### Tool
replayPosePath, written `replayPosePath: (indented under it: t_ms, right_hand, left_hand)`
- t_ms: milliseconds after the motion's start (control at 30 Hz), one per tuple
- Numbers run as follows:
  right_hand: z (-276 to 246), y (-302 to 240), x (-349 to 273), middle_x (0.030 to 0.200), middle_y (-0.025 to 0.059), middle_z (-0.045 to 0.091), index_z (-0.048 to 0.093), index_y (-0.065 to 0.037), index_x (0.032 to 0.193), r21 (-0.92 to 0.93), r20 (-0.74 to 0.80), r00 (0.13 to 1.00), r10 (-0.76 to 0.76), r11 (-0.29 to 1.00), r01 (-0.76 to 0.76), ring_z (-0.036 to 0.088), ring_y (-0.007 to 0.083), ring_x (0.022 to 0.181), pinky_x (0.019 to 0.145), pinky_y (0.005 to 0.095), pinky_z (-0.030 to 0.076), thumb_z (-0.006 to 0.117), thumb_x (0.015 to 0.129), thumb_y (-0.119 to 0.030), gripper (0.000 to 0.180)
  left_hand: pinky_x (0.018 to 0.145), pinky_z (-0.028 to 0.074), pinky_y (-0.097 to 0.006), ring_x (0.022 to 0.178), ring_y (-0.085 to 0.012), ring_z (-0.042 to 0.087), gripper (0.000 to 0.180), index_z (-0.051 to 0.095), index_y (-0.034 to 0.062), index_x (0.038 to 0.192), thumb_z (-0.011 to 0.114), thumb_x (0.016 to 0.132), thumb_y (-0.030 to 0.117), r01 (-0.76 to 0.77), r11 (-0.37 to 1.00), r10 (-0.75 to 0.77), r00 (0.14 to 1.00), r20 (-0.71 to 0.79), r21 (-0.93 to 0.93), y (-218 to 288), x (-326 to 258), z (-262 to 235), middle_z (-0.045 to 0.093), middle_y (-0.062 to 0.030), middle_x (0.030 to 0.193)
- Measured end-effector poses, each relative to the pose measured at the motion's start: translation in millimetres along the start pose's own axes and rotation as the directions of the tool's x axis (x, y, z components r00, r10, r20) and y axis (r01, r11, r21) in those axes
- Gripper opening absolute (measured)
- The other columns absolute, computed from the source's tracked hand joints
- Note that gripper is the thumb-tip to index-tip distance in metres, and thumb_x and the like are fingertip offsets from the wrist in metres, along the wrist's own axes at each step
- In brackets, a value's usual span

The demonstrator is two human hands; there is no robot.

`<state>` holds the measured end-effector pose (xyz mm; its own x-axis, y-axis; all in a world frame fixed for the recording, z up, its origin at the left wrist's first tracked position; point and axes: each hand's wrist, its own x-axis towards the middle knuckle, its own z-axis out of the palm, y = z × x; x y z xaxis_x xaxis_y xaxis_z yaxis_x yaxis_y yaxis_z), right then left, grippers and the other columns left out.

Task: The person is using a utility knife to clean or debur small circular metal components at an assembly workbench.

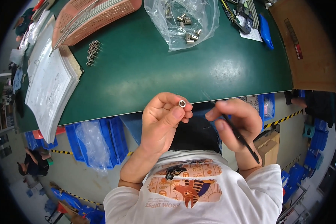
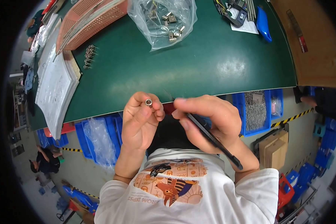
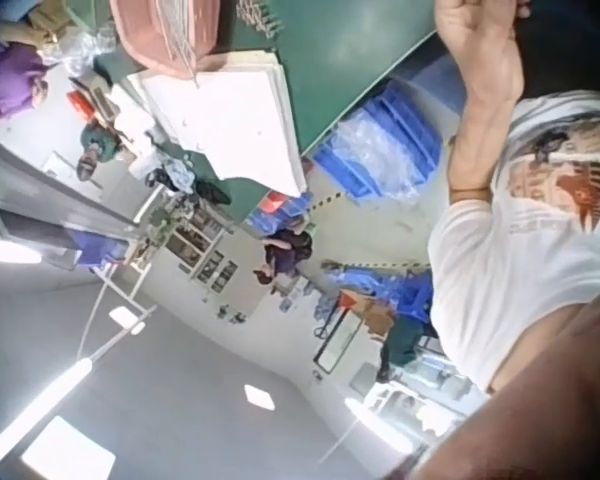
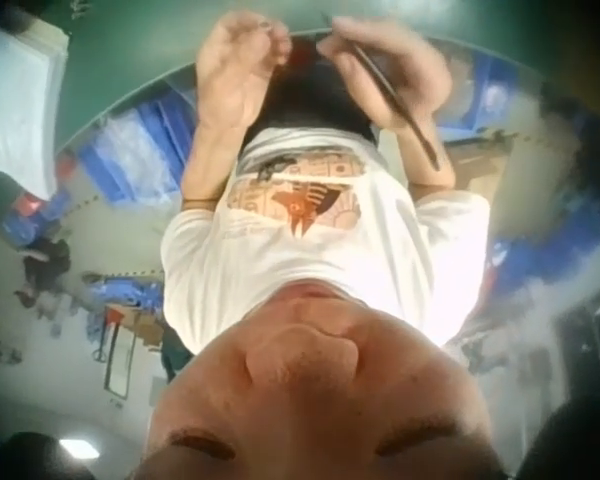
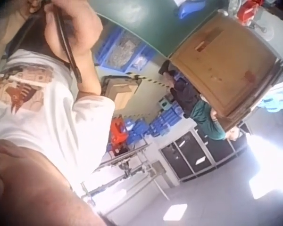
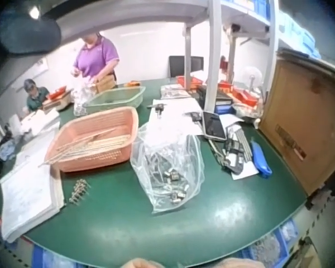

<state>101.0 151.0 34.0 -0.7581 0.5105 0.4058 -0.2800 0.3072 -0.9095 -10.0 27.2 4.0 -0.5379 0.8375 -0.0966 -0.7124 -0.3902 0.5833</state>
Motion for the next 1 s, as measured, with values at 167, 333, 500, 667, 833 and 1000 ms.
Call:
replayPosePath:
  t_ms: [167,333,500,667,833,1000]
  right_hand:
    - [-4.6,-1.9,6.2,0.074,0.0090,0.061,0.060,-0.002,0.088,-0.091,0.133,0.984,-0.121,0.987,0.134,0.060,0.0194,0.064,0.056,0.0267,0.046,0.063,0.063,0.004,0.026]
    - [-6.9,0.5,8.4,0.077,0.0092,0.060,0.057,-0.005,0.089,-0.171,0.242,0.957,-0.160,0.964,0.205,0.060,0.0218,0.068,0.062,0.0305,0.046,0.059,0.073,-0.005,0.016]
    - [-6.2,2.1,9.2,0.077,0.0069,0.060,0.057,-0.006,0.086,-0.173,0.267,0.930,-0.254,0.936,0.305,0.060,0.0203,0.070,0.062,0.0306,0.047,0.061,0.069,-0.004,0.017]
    - [-1.4,4.6,9.7,0.072,0.0063,0.060,0.061,-0.005,0.082,-0.273,0.207,0.906,-0.370,0.867,0.417,0.057,0.0172,0.059,0.052,0.0254,0.045,0.066,0.061,-0.003,0.022]
    - [-3.6,4.4,9.8,0.072,0.0063,0.059,0.061,-0.004,0.082,-0.345,0.268,0.871,-0.412,0.803,0.486,0.057,0.0165,0.059,0.052,0.0255,0.046,0.064,0.063,-0.007,0.019]
    - [-4.2,2.9,9.1,0.071,0.0059,0.059,0.061,-0.003,0.081,-0.338,0.246,0.877,-0.412,0.812,0.476,0.057,0.0163,0.058,0.053,0.0254,0.046,0.063,0.063,-0.008,0.019]
  left_hand:
    - [0.069,0.045,-0.024,0.080,-0.0140,0.056,0.015,0.051,0.0023,0.091,0.058,0.078,0.004,-0.037,0.997,0.039,0.998,-0.042,0.064,-1.1,-4.7,4.3,0.057,-0.0091,0.087]
    - [0.072,0.045,-0.025,0.081,-0.0153,0.055,0.017,0.050,0.0012,0.089,0.058,0.075,-0.004,-0.097,0.987,0.102,0.994,-0.040,0.125,-5.0,-6.7,5.8,0.056,-0.0108,0.088]
    - [0.072,0.045,-0.025,0.083,-0.0164,0.055,0.018,0.050,0.0005,0.088,0.057,0.074,-0.008,-0.144,0.977,0.149,0.989,-0.015,0.158,-6.9,-6.9,5.9,0.055,-0.0126,0.089]
    - [0.072,0.045,-0.025,0.083,-0.0161,0.055,0.017,0.050,0.0008,0.087,0.057,0.074,-0.007,-0.117,0.982,0.122,0.992,-0.024,0.148,-7.4,-8.6,6.9,0.055,-0.0130,0.089]
    - [0.072,0.045,-0.025,0.083,-0.0157,0.055,0.016,0.050,0.0010,0.086,0.056,0.075,-0.008,-0.087,0.990,0.092,0.995,-0.039,0.113,-6.4,-10.6,7.0,0.055,-0.0134,0.090]
    - [0.073,0.044,-0.025,0.085,-0.0159,0.055,0.017,0.050,0.0013,0.086,0.056,0.074,-0.009,-0.147,0.976,0.154,0.988,-0.031,0.162,-6.7,-9.6,6.1,0.055,-0.0143,0.091]
